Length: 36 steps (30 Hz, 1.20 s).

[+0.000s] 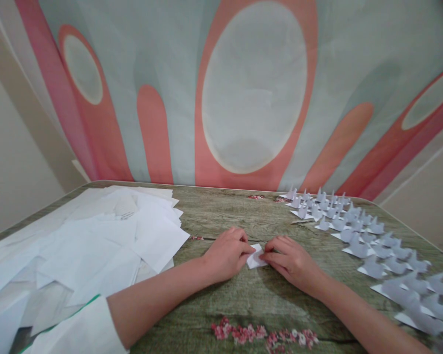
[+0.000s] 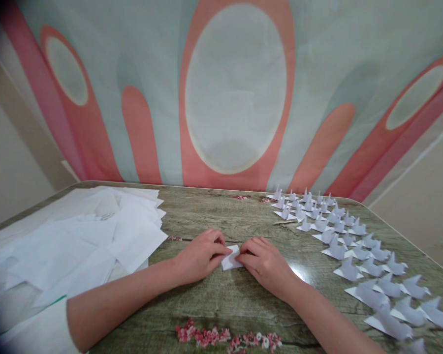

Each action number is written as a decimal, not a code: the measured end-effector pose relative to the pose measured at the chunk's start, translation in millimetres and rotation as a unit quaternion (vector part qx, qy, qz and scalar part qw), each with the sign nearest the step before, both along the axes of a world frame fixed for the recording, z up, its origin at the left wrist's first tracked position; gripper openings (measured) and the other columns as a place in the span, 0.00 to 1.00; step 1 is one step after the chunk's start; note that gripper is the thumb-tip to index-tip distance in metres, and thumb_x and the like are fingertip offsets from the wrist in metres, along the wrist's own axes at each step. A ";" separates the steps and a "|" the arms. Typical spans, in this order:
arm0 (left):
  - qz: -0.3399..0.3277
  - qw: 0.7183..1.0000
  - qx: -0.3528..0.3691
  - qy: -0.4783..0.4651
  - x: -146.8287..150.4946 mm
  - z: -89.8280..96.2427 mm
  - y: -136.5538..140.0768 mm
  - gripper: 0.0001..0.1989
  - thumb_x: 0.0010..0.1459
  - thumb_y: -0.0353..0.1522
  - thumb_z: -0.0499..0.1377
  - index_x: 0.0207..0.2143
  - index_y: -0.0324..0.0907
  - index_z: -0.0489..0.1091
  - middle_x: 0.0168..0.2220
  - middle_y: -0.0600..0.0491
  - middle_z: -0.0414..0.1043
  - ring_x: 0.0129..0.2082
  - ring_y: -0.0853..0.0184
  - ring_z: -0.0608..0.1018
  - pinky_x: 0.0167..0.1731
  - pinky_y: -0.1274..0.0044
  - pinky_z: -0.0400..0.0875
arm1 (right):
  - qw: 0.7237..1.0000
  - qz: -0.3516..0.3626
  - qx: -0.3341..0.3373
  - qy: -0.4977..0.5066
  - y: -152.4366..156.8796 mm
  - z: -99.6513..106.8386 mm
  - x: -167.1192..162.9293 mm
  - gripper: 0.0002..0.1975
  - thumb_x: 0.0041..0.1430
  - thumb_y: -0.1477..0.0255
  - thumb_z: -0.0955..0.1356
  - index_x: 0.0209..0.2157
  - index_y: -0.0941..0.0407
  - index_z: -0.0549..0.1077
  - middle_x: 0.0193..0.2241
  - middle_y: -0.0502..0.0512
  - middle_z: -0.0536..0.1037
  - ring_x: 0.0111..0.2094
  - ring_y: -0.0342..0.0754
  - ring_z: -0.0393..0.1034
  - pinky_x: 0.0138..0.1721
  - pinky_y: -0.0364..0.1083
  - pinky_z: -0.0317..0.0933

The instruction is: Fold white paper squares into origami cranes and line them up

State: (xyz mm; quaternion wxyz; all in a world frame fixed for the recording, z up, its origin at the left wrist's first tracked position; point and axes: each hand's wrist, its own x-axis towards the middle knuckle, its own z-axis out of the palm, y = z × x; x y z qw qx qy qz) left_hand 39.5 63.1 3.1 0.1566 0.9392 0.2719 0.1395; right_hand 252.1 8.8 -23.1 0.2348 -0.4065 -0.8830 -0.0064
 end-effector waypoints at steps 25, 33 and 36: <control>0.020 0.999 -0.037 0.022 -10.8 -5.7 -1.3 0.17 0.55 0.36 0.57 0.48 0.58 0.67 0.53 0.53 0.60 0.54 0.55 0.58 0.49 0.61 0.55 | 0.965 -0.049 -0.179 0.184 -0.8 1.6 -11.7 0.06 0.58 0.73 0.64 0.29 0.55 0.71 0.34 0.53 0.72 0.38 0.47 0.65 0.41 0.48 0.58; -0.057 0.998 0.012 0.001 -18.4 -3.3 -23.2 0.12 0.61 0.28 0.49 0.42 0.43 0.71 0.45 0.52 0.71 0.48 0.64 0.67 0.51 0.70 0.58 | 0.960 -0.060 -0.197 0.189 0.9 3.1 -13.2 0.06 0.57 0.74 0.64 0.28 0.56 0.71 0.33 0.53 0.72 0.37 0.46 0.65 0.42 0.48 0.57; -0.034 0.999 0.017 0.025 -16.9 -3.7 -31.6 0.13 0.59 0.25 0.48 0.45 0.39 0.67 0.42 0.49 0.71 0.44 0.65 0.71 0.48 0.72 0.63 | 0.957 -0.065 -0.209 0.192 1.0 5.9 -14.3 0.06 0.56 0.75 0.65 0.27 0.56 0.72 0.33 0.53 0.72 0.37 0.46 0.65 0.42 0.48 0.57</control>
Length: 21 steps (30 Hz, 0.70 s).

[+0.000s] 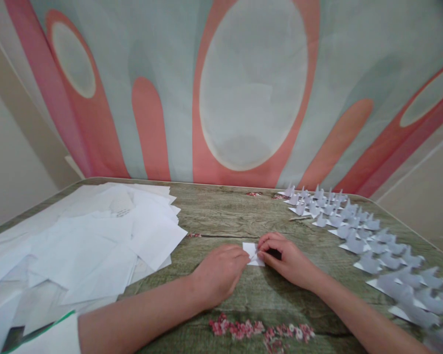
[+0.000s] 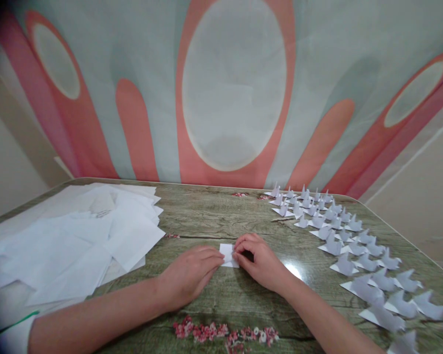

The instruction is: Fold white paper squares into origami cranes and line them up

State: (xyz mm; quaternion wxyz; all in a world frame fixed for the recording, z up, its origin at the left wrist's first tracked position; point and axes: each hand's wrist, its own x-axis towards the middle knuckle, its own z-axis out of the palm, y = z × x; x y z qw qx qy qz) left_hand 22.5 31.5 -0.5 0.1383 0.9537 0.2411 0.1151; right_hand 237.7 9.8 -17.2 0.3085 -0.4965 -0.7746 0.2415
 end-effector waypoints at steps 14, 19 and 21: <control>-0.014 0.989 0.121 0.088 8.5 -1.4 -14.5 0.20 0.58 0.33 0.55 0.50 0.32 0.61 0.41 0.46 0.67 0.43 0.59 0.68 0.46 0.68 0.64 | 1.000 -0.013 0.005 -0.011 3.2 -5.1 -2.1 0.05 0.55 0.75 0.65 0.27 0.56 0.70 0.32 0.52 0.72 0.36 0.46 0.65 0.41 0.48 0.56; -0.015 0.989 0.118 0.092 8.5 -2.1 -14.6 0.19 0.58 0.34 0.55 0.49 0.32 0.62 0.41 0.46 0.67 0.44 0.58 0.68 0.45 0.68 0.64 | 1.000 -0.018 0.006 -0.017 3.8 -9.0 0.7 0.04 0.56 0.74 0.65 0.27 0.55 0.70 0.32 0.52 0.71 0.37 0.47 0.65 0.41 0.48 0.56; -0.015 0.989 0.118 0.089 8.4 -2.3 -14.6 0.19 0.58 0.34 0.55 0.49 0.32 0.62 0.41 0.46 0.67 0.44 0.58 0.68 0.45 0.68 0.64 | 1.000 -0.023 0.009 -0.018 3.7 -10.0 1.8 0.04 0.56 0.73 0.65 0.27 0.55 0.70 0.32 0.52 0.71 0.36 0.47 0.64 0.41 0.48 0.56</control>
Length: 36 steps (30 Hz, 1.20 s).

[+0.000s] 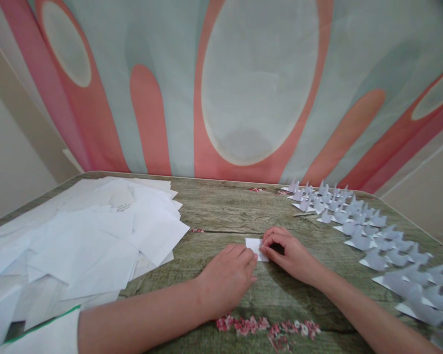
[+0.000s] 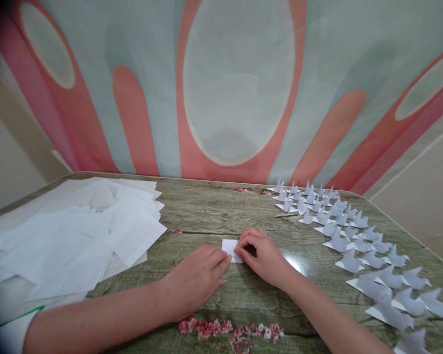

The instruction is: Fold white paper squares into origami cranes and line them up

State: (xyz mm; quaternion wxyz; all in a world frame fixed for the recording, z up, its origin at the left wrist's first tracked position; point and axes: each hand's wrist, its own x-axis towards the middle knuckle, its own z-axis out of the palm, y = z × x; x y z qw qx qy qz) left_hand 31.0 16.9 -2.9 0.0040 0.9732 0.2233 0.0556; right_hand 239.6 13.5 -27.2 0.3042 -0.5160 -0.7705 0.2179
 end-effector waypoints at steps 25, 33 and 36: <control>0.015 1.000 -0.002 0.001 0.9 4.7 -1.0 0.16 0.57 0.34 0.55 0.46 0.34 0.63 0.39 0.47 0.67 0.42 0.60 0.68 0.43 0.68 0.64 | 0.997 -0.064 -0.003 -0.047 3.3 -3.8 -4.6 0.06 0.54 0.70 0.67 0.25 0.56 0.69 0.31 0.53 0.69 0.35 0.48 0.62 0.39 0.49 0.56; 0.033 0.999 -0.025 -0.020 -1.2 5.6 -1.6 0.17 0.56 0.34 0.55 0.48 0.37 0.63 0.42 0.46 0.65 0.45 0.58 0.67 0.46 0.67 0.63 | 0.994 -0.084 0.026 -0.059 2.9 -5.1 -5.4 0.06 0.53 0.70 0.67 0.26 0.55 0.67 0.30 0.52 0.69 0.35 0.48 0.62 0.37 0.48 0.56; 0.038 0.999 -0.029 -0.026 -1.8 6.1 -1.5 0.17 0.57 0.34 0.55 0.48 0.37 0.63 0.43 0.45 0.65 0.47 0.58 0.66 0.48 0.66 0.62 | 0.990 -0.105 0.031 -0.087 2.4 -8.0 -3.0 0.05 0.53 0.68 0.67 0.28 0.55 0.68 0.33 0.53 0.69 0.36 0.49 0.62 0.39 0.49 0.55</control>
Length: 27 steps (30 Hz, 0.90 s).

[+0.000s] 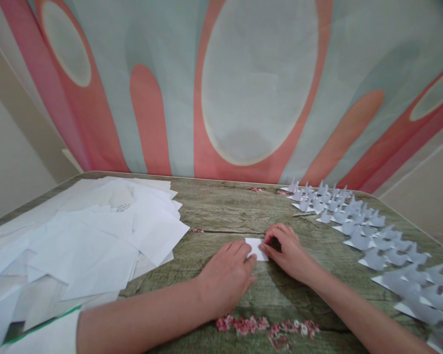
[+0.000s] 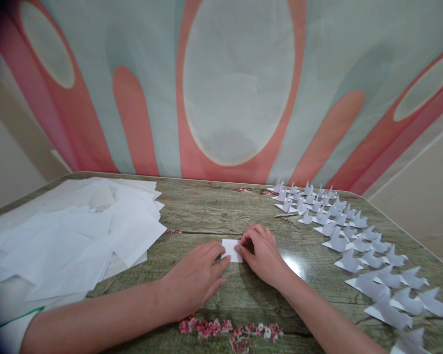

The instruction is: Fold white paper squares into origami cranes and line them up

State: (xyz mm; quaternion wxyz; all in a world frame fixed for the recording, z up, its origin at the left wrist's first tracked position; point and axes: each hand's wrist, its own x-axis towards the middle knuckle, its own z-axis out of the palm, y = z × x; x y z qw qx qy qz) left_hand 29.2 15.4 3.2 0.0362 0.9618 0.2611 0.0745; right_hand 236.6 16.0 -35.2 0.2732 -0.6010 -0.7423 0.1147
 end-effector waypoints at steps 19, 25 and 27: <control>0.007 1.000 0.002 -0.012 -3.0 5.3 3.3 0.15 0.57 0.37 0.55 0.45 0.40 0.66 0.44 0.46 0.63 0.52 0.57 0.61 0.50 0.64 0.59 | 0.993 0.036 0.090 -0.069 -20.9 11.3 0.4 0.10 0.58 0.76 0.61 0.37 0.54 0.72 0.36 0.56 0.71 0.39 0.50 0.63 0.38 0.49 0.56; 0.009 1.000 0.013 -0.008 -2.0 3.8 3.2 0.17 0.57 0.37 0.55 0.46 0.39 0.65 0.44 0.46 0.64 0.53 0.57 0.61 0.52 0.64 0.57 | 0.958 0.075 0.076 -0.267 -38.3 21.2 -17.8 0.15 0.53 0.81 0.64 0.42 0.55 0.73 0.37 0.56 0.72 0.38 0.51 0.62 0.39 0.50 0.53; 0.010 1.000 0.019 -0.004 -2.1 3.4 2.6 0.18 0.57 0.38 0.55 0.47 0.39 0.65 0.45 0.45 0.64 0.53 0.57 0.61 0.52 0.65 0.57 | 0.948 0.073 0.073 -0.302 -39.1 20.1 -21.1 0.13 0.53 0.80 0.65 0.41 0.57 0.73 0.35 0.56 0.72 0.37 0.51 0.63 0.38 0.49 0.53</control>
